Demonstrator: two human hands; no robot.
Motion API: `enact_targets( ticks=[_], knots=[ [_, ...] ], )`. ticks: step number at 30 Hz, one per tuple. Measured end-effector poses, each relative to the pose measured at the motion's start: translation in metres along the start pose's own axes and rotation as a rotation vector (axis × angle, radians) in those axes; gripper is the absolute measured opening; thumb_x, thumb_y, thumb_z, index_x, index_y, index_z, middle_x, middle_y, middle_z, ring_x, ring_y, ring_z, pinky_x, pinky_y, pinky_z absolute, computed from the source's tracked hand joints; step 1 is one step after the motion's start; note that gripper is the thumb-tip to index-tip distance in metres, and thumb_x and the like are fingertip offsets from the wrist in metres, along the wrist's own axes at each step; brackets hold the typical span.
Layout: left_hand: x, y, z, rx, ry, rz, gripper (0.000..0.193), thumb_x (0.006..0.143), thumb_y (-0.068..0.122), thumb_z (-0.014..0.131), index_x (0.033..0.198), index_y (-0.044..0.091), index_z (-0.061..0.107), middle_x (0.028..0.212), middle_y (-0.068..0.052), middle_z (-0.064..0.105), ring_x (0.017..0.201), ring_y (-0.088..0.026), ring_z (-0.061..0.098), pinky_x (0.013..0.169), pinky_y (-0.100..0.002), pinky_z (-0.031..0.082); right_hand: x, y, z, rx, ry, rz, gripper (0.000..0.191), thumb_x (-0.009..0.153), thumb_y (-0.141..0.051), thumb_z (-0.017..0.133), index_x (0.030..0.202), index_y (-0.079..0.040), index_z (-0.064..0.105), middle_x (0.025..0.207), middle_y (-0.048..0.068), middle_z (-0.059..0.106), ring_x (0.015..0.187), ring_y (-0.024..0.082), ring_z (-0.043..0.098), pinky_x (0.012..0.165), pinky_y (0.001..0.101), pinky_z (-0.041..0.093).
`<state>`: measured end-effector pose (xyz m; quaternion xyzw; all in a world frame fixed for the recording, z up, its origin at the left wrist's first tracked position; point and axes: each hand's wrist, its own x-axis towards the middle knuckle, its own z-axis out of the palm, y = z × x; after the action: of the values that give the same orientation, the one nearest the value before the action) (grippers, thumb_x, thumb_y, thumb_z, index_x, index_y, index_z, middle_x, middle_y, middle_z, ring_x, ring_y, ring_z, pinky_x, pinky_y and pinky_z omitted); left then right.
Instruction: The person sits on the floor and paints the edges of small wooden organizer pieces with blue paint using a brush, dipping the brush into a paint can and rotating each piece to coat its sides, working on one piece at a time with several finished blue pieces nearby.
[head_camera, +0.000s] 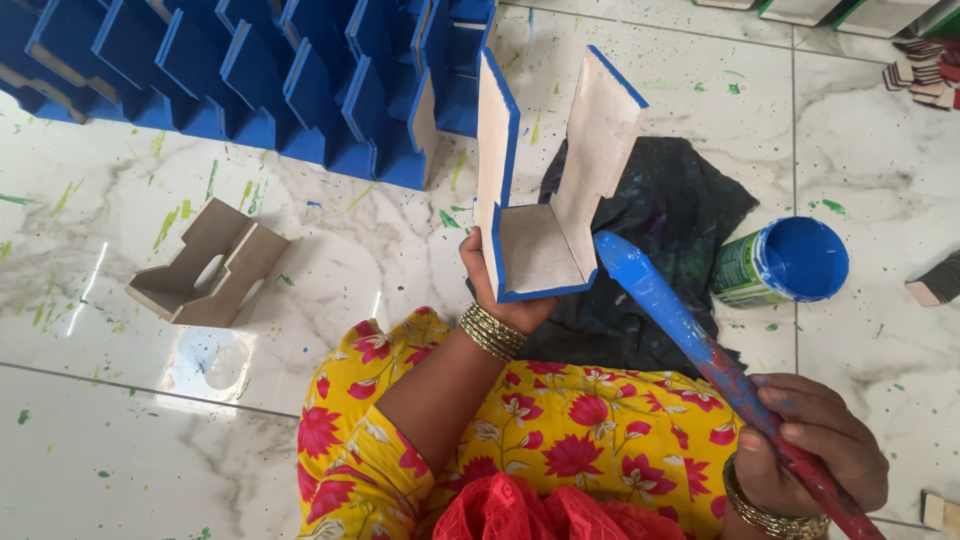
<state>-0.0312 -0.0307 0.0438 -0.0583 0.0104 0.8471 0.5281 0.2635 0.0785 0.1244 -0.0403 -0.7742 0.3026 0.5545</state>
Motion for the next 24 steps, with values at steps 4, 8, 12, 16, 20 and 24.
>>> enact_targets(
  ticks=[4,8,12,16,20,24],
  knots=[
    [0.001,0.001,-0.003,0.024,-0.074,0.002,0.086,0.085,0.075,0.047,0.150,0.018,0.050,0.145,-0.012,0.059,0.133,-0.036,0.057,0.111,-0.056,0.046,0.002,-0.002,-0.001,-0.014,-0.037,-0.009,0.031,0.099,-0.018,0.081,0.110,-0.006,0.055,0.097,0.017,0.069,0.092,0.028,0.075,0.089,0.0456,0.068],
    [0.002,-0.001,-0.005,0.032,-0.095,0.024,0.088,0.086,0.071,0.049,0.156,0.017,0.045,0.150,-0.014,0.056,0.135,-0.036,0.056,0.112,-0.055,0.046,0.005,-0.004,-0.002,-0.028,-0.042,0.003,0.030,0.098,-0.018,0.081,0.109,-0.007,0.055,0.096,0.017,0.070,0.091,0.028,0.075,0.088,0.0453,0.067],
    [0.003,-0.001,-0.005,0.082,-0.070,0.049,0.091,0.084,0.070,0.051,0.159,0.020,0.039,0.153,-0.014,0.052,0.135,-0.037,0.055,0.110,-0.056,0.046,0.008,-0.009,0.002,-0.007,-0.040,0.036,0.029,0.099,-0.016,0.081,0.109,-0.006,0.056,0.097,0.018,0.071,0.092,0.028,0.076,0.090,0.0447,0.067],
    [0.003,-0.001,-0.005,0.085,-0.070,0.046,0.092,0.082,0.069,0.052,0.159,0.021,0.037,0.152,-0.014,0.051,0.135,-0.037,0.055,0.110,-0.057,0.046,0.014,-0.010,0.002,-0.007,-0.054,0.033,0.027,0.094,-0.012,0.080,0.102,-0.005,0.055,0.095,0.019,0.070,0.090,0.030,0.075,0.087,0.0443,0.066],
    [0.004,-0.001,-0.005,0.092,-0.057,0.056,0.092,0.082,0.069,0.052,0.159,0.021,0.038,0.153,-0.014,0.051,0.135,-0.037,0.055,0.110,-0.057,0.045,0.017,-0.011,0.001,0.005,-0.078,0.046,0.025,0.088,-0.008,0.078,0.099,-0.003,0.056,0.097,0.021,0.070,0.088,0.032,0.074,0.084,0.0447,0.065],
    [0.003,-0.002,-0.008,0.075,-0.038,0.054,0.090,0.083,0.068,0.053,0.159,0.022,0.040,0.152,-0.011,0.052,0.135,-0.036,0.055,0.111,-0.058,0.045,0.015,-0.017,0.001,0.026,-0.094,0.106,0.024,0.089,-0.006,0.078,0.103,-0.003,0.058,0.098,0.022,0.070,0.092,0.033,0.074,0.086,0.0424,0.064]
  ],
)
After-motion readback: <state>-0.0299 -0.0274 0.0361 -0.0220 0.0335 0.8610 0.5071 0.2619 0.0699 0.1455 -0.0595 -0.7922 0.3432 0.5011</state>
